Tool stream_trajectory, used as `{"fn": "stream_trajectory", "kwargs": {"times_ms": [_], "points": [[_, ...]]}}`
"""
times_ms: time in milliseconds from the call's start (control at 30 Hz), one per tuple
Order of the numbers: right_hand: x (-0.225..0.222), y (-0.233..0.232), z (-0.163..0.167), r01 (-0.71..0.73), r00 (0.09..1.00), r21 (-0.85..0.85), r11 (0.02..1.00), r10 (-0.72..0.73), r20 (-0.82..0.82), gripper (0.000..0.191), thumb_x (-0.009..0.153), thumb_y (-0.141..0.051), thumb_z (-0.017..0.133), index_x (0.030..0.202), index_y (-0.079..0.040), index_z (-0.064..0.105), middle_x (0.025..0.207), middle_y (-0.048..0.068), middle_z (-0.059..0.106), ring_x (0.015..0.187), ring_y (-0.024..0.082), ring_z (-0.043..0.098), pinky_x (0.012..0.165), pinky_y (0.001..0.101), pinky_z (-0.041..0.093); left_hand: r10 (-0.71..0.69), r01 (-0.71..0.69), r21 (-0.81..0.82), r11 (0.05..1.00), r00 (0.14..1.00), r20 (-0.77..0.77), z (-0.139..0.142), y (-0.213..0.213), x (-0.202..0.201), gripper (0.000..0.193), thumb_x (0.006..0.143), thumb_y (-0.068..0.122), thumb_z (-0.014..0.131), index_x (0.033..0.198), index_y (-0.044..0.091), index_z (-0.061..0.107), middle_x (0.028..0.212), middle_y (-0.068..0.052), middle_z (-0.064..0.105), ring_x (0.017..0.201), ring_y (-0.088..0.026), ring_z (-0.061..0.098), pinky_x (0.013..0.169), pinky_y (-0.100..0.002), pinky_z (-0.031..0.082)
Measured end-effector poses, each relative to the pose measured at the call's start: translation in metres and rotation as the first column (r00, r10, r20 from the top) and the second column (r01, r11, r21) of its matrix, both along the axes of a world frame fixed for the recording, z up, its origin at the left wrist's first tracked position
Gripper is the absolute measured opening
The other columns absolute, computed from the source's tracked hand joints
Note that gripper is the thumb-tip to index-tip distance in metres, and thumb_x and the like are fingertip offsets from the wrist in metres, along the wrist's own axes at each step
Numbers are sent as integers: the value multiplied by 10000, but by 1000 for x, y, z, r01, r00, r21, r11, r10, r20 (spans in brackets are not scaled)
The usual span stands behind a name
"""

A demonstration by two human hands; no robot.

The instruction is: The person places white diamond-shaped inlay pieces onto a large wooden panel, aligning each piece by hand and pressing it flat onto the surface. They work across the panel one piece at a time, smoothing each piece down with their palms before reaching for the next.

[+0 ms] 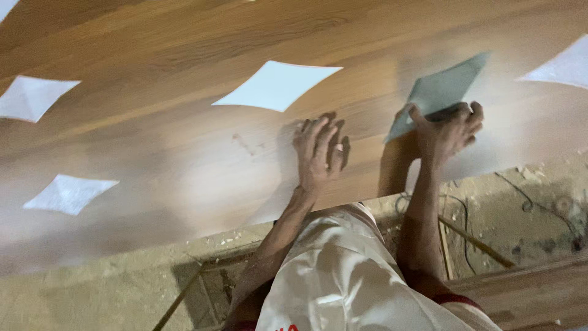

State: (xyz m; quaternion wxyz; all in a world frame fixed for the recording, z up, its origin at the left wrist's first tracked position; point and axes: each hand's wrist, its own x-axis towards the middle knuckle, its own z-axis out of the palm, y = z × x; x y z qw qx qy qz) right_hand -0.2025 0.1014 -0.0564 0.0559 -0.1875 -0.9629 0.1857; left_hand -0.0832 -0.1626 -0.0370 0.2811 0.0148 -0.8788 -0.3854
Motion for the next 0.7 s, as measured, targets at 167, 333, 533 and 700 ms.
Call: {"fn": "stream_trajectory", "kwargs": {"times_ms": [167, 333, 533, 700], "points": [[-20, 29, -30, -28, 998, -15, 1000, 27, -50, 945, 697, -524, 1066, 1342, -75, 542, 1511, 252, 366, 1371, 552, 209, 1043, 749, 237, 29, -28, -12, 1000, 998, 54, 20, 6, -5, 417, 955, 217, 677, 1338, 71, 598, 1499, -133, 499, 1426, -354, 458, 1252, -616, 274], [-27, 57, -31, -248, 939, -781, 574, -57, -340, 449, 1018, -104, 906, 1264, -63, 533, 1064, 172, 731, 922, 178, 696, 774, 359, 557, 65, -68, 39, 997, 994, 89, 38, 4, -7, 441, 927, 180, 687, 1343, 63, 599, 1470, -144, 533, 1404, -372, 483, 1224, -575, 355], [-14, -11, 18, -664, 657, -457, 592, 170, -734, 88, 1162, 13, 753, 1150, -29, 676, 1047, 122, 744, 872, 163, 724, 788, 338, 648, -130, 35, 619, 785, 985, 110, 61, 24, -25, 593, 1009, 330, 684, 1454, -5, 482, 1393, -160, 583, 1232, -272, 638, 1026, -413, 573], [21, -104, 67, -967, 239, -106, 231, 682, -691, 291, 833, -204, 874, 1066, -109, 728, 1195, 65, 716, 1067, 211, 669, 850, 338, 544, -127, -219, 817, 534, 934, 333, 60, 23, -36, 462, 1026, 379, 664, 1190, -53, 648, 1002, -86, 732, 825, -191, 669, 715, -344, 573]]}}
